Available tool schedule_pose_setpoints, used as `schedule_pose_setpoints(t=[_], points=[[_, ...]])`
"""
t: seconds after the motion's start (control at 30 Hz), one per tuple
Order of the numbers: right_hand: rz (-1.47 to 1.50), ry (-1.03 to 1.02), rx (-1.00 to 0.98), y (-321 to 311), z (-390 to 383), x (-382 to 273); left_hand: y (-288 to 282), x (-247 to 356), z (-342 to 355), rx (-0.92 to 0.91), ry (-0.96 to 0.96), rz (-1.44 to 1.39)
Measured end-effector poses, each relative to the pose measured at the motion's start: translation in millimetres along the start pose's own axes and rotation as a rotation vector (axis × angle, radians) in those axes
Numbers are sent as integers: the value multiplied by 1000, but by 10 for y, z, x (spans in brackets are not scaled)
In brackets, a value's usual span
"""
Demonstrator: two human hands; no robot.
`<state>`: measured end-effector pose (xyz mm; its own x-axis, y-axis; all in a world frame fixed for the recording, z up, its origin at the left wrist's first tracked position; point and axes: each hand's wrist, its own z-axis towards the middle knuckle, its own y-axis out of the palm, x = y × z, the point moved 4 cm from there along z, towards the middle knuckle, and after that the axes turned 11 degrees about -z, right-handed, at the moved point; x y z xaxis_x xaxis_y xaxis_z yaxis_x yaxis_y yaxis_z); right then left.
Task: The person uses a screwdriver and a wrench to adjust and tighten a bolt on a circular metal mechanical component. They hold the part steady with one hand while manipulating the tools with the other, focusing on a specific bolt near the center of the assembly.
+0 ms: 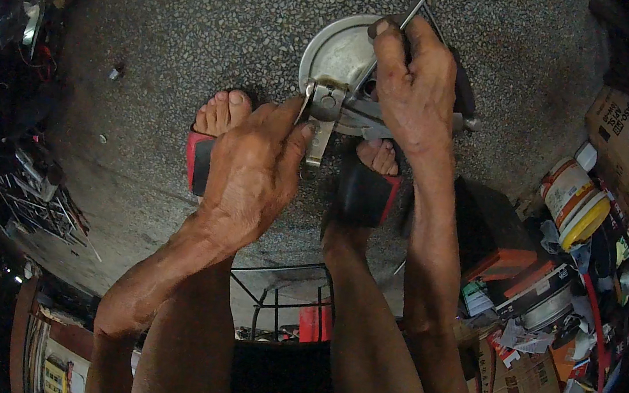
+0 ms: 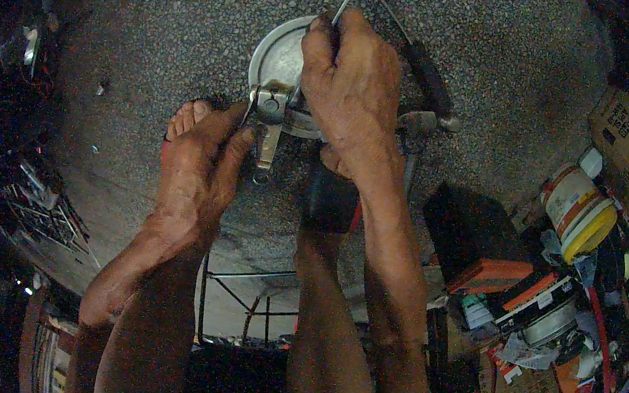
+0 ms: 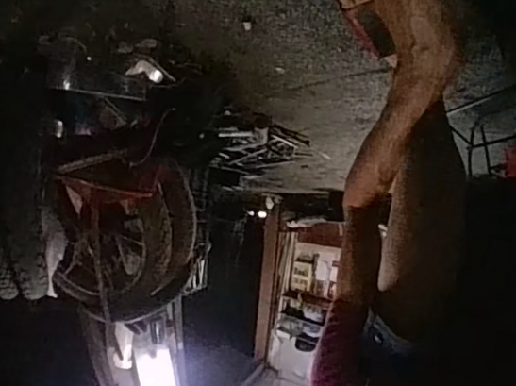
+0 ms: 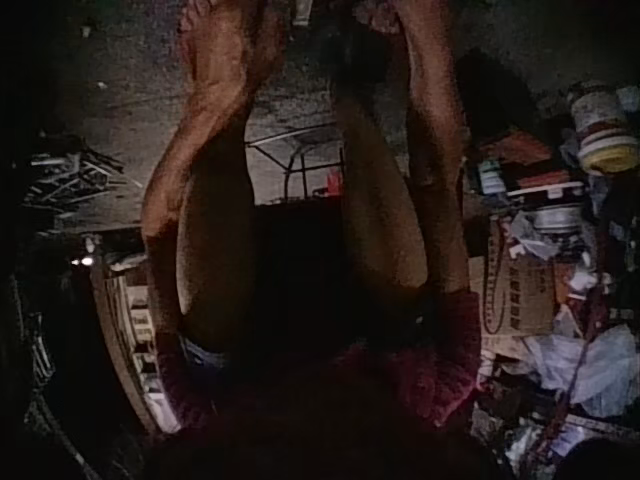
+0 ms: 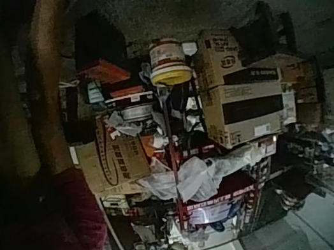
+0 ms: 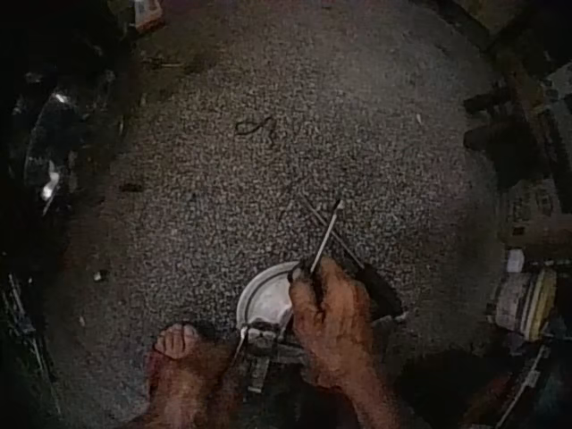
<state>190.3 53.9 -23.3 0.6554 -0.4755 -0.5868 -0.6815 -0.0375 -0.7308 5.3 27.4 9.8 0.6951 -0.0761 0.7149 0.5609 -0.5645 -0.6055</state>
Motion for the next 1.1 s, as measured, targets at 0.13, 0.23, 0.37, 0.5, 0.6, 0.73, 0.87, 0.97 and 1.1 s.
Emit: schedule_pose_setpoints(t=[0.13,0.23,0.37,0.5,0.6,0.73,0.87,0.97,1.1], points=[[-8,1,-22,10,12,6,81,-90,-41,76,52,-2],[-1,6,-30,32,32,82,102,-138,-48,86,79,63],[-4,-15,-24,59,44,102,163,-233,-75,138,122,137],[18,-29,-22,65,52,125,228,-285,-68,73,40,260],[34,-53,-8,72,51,135,207,-241,-66,15,17,304],[43,-39,-1,81,53,139,174,-288,-155,0,103,298],[36,26,-42,81,48,106,99,-280,-280,-40,136,297],[83,-22,-12,81,38,111,144,-344,-237,-50,81,268],[105,-44,-34,70,53,140,241,-427,-262,45,79,299]])
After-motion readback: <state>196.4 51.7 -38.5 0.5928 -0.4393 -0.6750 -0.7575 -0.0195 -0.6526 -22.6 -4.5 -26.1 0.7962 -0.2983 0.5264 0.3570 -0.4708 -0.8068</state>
